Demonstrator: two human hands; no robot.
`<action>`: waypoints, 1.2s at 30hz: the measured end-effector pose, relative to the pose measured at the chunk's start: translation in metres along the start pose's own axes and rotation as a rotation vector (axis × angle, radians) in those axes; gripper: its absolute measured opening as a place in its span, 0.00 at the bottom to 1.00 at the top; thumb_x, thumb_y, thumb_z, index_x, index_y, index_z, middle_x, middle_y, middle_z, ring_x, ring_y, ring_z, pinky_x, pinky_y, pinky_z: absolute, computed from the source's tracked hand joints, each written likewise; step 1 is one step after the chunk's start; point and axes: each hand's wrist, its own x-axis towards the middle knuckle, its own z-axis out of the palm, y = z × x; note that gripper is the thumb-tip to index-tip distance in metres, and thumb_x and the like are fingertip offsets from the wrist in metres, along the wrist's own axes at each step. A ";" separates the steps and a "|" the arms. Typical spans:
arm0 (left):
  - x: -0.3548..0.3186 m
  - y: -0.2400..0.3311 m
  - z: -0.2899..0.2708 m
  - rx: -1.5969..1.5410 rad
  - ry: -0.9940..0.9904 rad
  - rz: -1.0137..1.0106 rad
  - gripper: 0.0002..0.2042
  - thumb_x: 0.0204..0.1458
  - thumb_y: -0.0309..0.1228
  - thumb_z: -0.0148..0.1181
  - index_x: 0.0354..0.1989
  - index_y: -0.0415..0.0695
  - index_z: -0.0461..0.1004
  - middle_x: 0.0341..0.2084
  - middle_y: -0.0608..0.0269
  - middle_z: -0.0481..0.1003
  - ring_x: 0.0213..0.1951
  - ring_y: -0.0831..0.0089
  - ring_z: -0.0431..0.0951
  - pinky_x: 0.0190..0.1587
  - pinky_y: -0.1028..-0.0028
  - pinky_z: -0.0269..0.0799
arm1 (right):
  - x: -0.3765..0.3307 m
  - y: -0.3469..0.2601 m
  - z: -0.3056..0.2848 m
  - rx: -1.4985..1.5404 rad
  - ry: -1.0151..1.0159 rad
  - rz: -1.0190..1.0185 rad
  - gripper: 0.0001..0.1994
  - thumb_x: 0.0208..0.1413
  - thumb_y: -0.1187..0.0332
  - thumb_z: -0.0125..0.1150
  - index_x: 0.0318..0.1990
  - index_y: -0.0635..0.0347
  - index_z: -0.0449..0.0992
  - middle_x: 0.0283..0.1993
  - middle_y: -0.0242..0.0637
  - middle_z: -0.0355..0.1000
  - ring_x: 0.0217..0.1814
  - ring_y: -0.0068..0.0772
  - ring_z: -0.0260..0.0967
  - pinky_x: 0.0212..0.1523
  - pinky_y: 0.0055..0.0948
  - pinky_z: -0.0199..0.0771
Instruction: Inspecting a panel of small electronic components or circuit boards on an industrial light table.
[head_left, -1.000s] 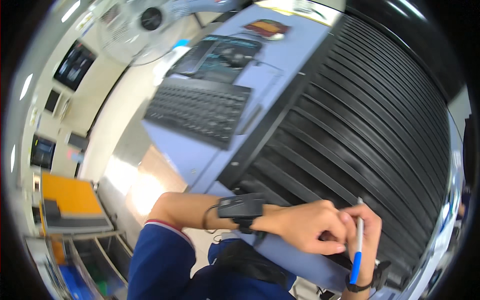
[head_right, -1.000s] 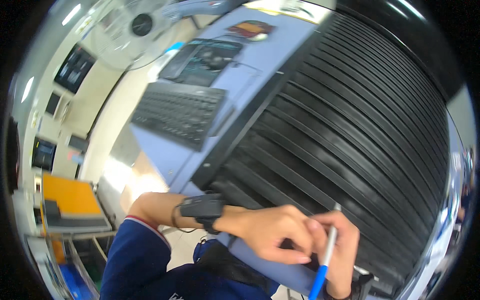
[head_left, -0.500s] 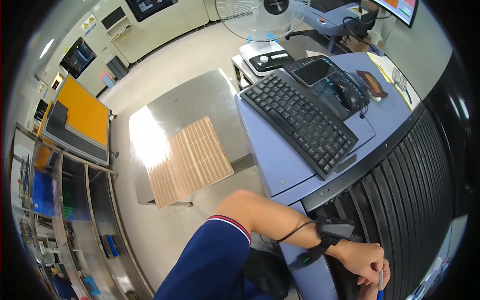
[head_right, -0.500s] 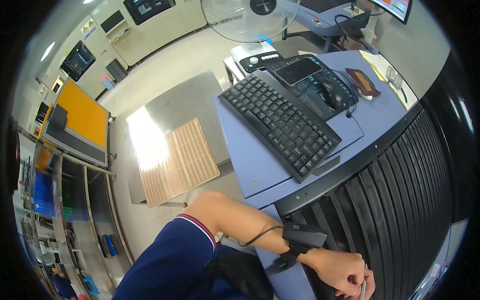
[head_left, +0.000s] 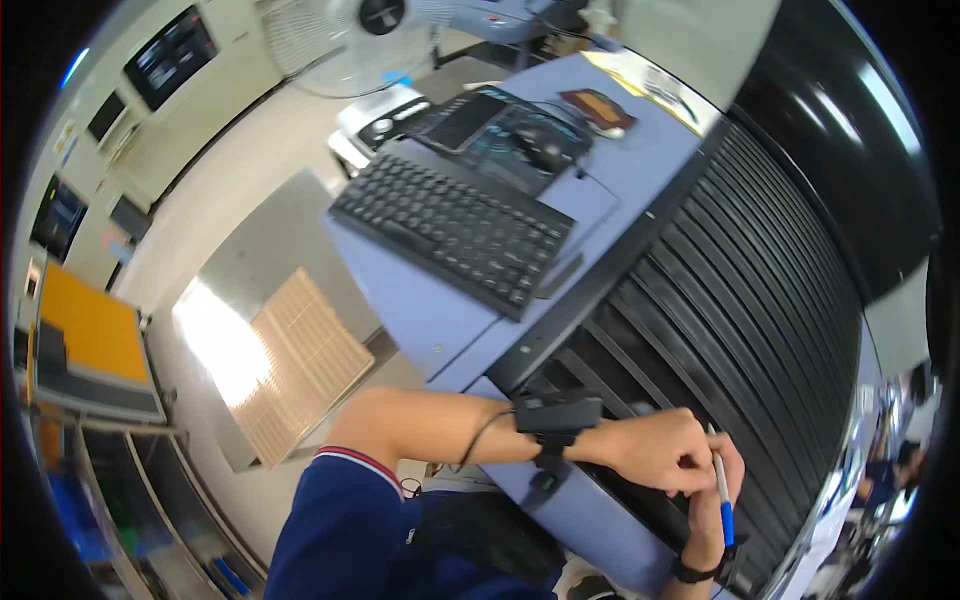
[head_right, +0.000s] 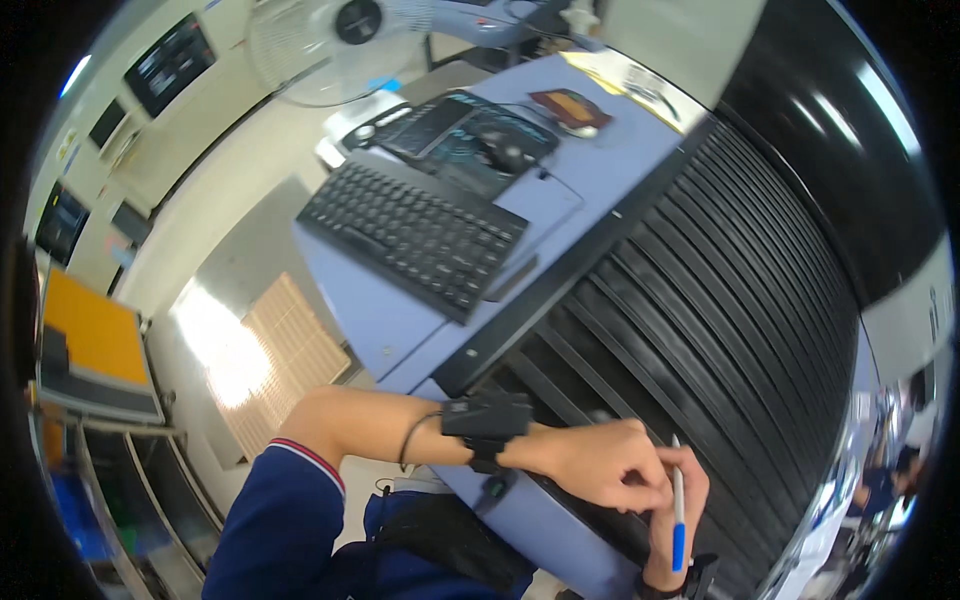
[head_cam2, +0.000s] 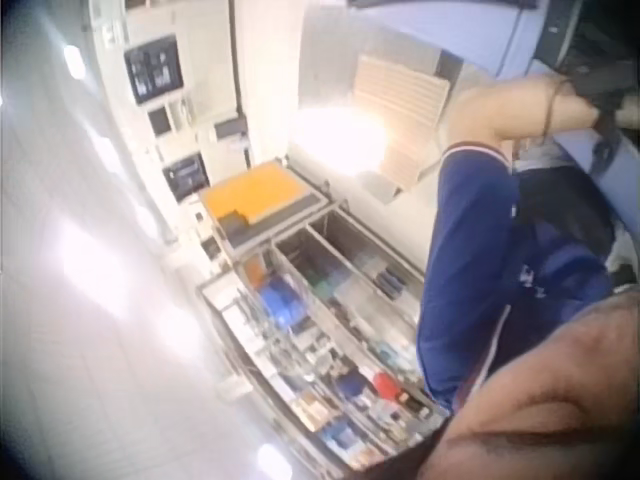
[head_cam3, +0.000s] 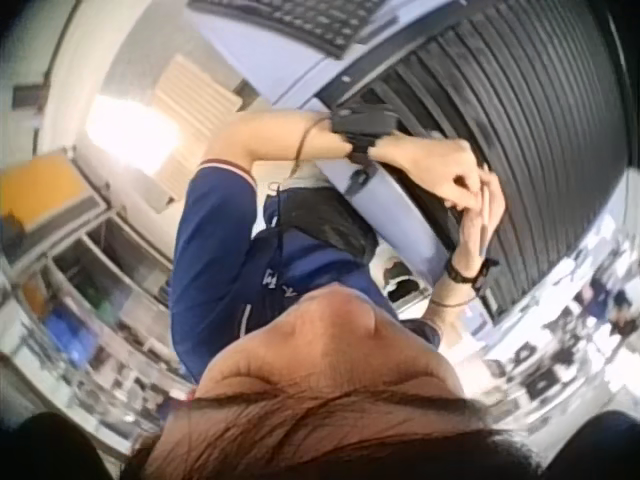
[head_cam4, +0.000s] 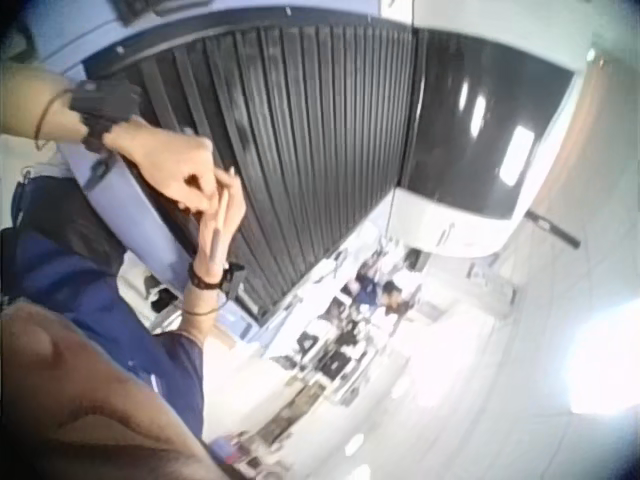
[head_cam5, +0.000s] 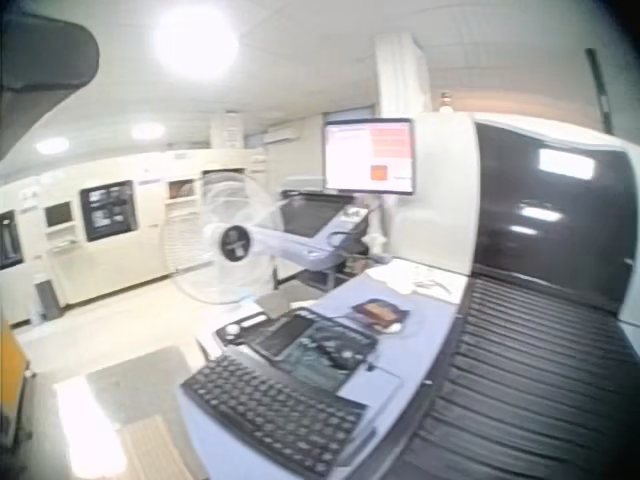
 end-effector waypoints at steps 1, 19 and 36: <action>0.001 0.002 -0.002 0.024 -0.032 -0.040 0.09 0.57 0.30 0.59 0.28 0.39 0.81 0.15 0.60 0.78 0.17 0.70 0.78 0.23 0.72 0.71 | -0.001 -0.008 0.006 0.064 -0.018 0.002 0.17 0.63 0.56 0.61 0.38 0.66 0.71 0.24 0.34 0.70 0.20 0.20 0.66 0.20 0.17 0.64; 0.011 0.007 -0.005 0.274 -0.165 -0.155 0.11 0.54 0.26 0.60 0.19 0.37 0.79 0.13 0.61 0.77 0.16 0.71 0.78 0.22 0.75 0.71 | 0.000 -0.014 -0.004 0.260 -0.217 0.021 0.14 0.59 0.72 0.60 0.49 0.73 0.75 0.32 0.45 0.80 0.35 0.31 0.80 0.34 0.28 0.78; -0.003 0.010 -0.013 0.097 -0.152 -0.262 0.10 0.60 0.28 0.58 0.35 0.35 0.83 0.26 0.56 0.83 0.25 0.74 0.82 0.29 0.76 0.78 | 0.004 -0.005 0.008 0.398 -0.290 -0.049 0.13 0.66 0.69 0.58 0.54 0.68 0.73 0.35 0.37 0.77 0.36 0.20 0.73 0.36 0.23 0.73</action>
